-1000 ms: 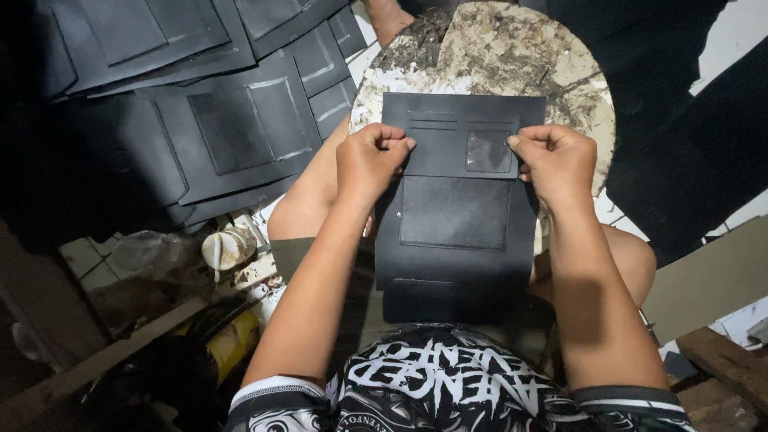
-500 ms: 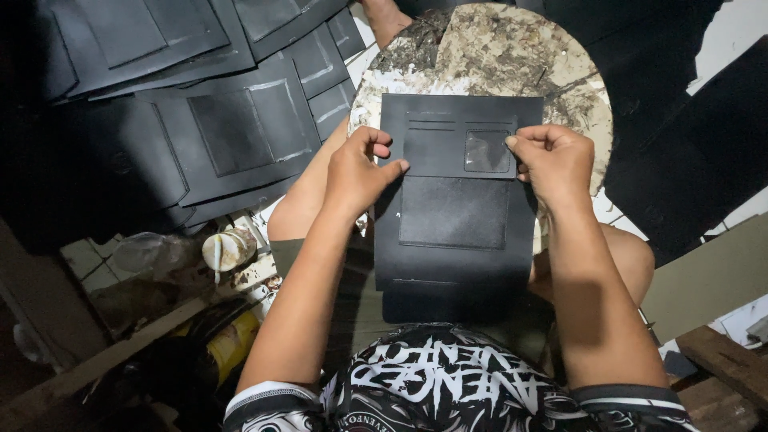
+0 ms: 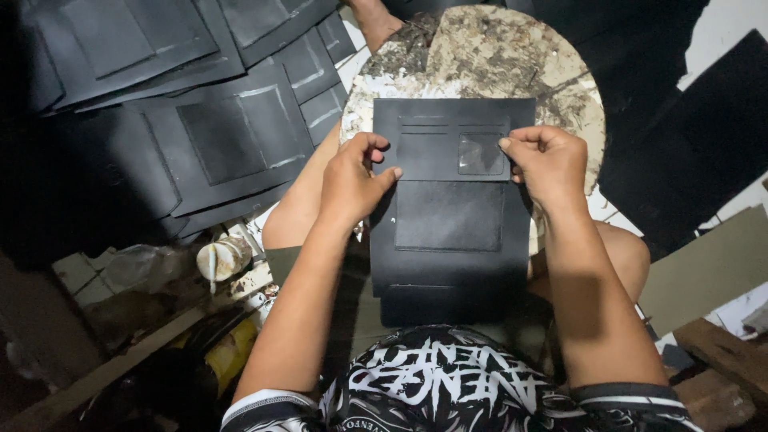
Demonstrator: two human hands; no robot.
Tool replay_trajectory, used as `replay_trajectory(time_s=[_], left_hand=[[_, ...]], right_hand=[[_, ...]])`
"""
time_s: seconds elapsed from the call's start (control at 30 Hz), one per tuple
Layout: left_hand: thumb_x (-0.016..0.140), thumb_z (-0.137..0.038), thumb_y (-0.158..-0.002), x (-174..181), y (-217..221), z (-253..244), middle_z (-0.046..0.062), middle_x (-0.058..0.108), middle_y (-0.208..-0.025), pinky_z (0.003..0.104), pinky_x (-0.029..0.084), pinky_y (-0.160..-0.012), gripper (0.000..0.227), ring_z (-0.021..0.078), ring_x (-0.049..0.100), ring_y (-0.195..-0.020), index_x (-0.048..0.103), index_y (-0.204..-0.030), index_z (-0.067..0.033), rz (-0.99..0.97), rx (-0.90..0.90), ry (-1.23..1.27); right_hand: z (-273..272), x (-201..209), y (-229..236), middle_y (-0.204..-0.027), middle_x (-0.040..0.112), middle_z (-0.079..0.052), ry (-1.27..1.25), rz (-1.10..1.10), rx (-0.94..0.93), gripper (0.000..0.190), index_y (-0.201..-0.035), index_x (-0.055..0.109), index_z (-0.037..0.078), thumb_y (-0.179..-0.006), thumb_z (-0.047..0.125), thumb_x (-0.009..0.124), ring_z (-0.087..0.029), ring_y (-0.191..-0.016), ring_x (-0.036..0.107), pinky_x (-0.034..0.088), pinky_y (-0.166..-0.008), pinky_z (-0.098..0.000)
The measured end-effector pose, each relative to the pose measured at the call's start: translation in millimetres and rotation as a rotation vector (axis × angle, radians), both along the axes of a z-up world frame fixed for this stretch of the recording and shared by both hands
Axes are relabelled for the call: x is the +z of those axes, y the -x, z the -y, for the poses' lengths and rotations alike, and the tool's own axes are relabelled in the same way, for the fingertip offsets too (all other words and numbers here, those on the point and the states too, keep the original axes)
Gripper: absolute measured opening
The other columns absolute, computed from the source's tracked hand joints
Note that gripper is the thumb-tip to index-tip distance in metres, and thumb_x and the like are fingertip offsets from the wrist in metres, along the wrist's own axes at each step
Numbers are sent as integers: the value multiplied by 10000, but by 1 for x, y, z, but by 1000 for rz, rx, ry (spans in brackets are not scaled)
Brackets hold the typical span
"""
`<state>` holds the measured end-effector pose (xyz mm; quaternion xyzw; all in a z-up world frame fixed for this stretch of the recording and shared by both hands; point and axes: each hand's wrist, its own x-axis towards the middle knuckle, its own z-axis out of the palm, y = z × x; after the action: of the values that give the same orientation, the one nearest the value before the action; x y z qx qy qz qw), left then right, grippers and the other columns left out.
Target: The person places a transparent plastic window onto a black pouch, presses it down, and rubs the surface with a small block to secure it. They repeat this process on multiple pouches, stacking the finished items to the side.
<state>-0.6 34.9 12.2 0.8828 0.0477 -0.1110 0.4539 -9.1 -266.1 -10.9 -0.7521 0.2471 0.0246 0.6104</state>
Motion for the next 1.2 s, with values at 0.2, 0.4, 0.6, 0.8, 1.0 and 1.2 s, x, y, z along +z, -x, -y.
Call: replay_trajectory(time_s=[0.2, 0.4, 0.6, 0.8, 1.0, 1.2], left_hand=[[906, -149, -717, -2, 3, 1, 11, 672, -884, 315, 551, -661, 436, 186, 689, -635, 710, -1106, -150, 7, 21, 14], [874, -143, -763, 2, 12, 5, 24, 665, -891, 346, 563, -670, 387, 220, 706, -653, 711, -1113, -153, 86, 1, -23], [809, -153, -861, 5, 34, 19, -16, 667, -896, 337, 575, -687, 241, 229, 720, -763, 748, -1089, -200, 302, -27, -151], [684, -257, -955, -5, 59, 55, 65, 664, -1052, 406, 483, -866, 319, 288, 631, -1027, 717, -1261, -178, 649, -350, -254], [666, -373, -985, -13, 65, 84, 141, 618, -1262, 495, 439, -1047, 543, 358, 563, -1213, 590, -1459, -119, 751, -473, -261], [622, -443, -1001, -18, 64, 85, 150, 595, -1263, 500, 435, -1034, 537, 365, 542, -1205, 613, -1432, -121, 762, -478, -270]], right_hand=[[-1, 8, 1, -744, 670, -87, -24, -9, -26, 212, -1029, 721, 1, -861, 94, 813, -71, -526, 610, 611, -455, -185], [-3, 10, 1, -733, 621, -43, -35, -5, -21, 243, -1057, 717, -11, -854, 74, 818, -68, -518, 614, 610, -443, -188], [0, 9, 2, -738, 619, -50, -31, 2, 18, 249, -1081, 717, -25, -865, 62, 807, -67, -537, 625, 614, -446, -183], [2, 9, 6, -716, 624, -95, 25, 44, 40, 195, -1048, 737, -40, -880, 42, 796, -112, -549, 650, 620, -444, -229], [17, 11, 31, -732, 685, -152, 202, 48, 182, 159, -1117, 763, 6, -983, 81, 722, -179, -574, 691, 577, -421, -269], [20, 11, 52, -865, 667, -130, 493, 265, 378, 124, -1097, 813, 79, -987, 115, 769, -288, -897, 689, 532, -697, -374]])
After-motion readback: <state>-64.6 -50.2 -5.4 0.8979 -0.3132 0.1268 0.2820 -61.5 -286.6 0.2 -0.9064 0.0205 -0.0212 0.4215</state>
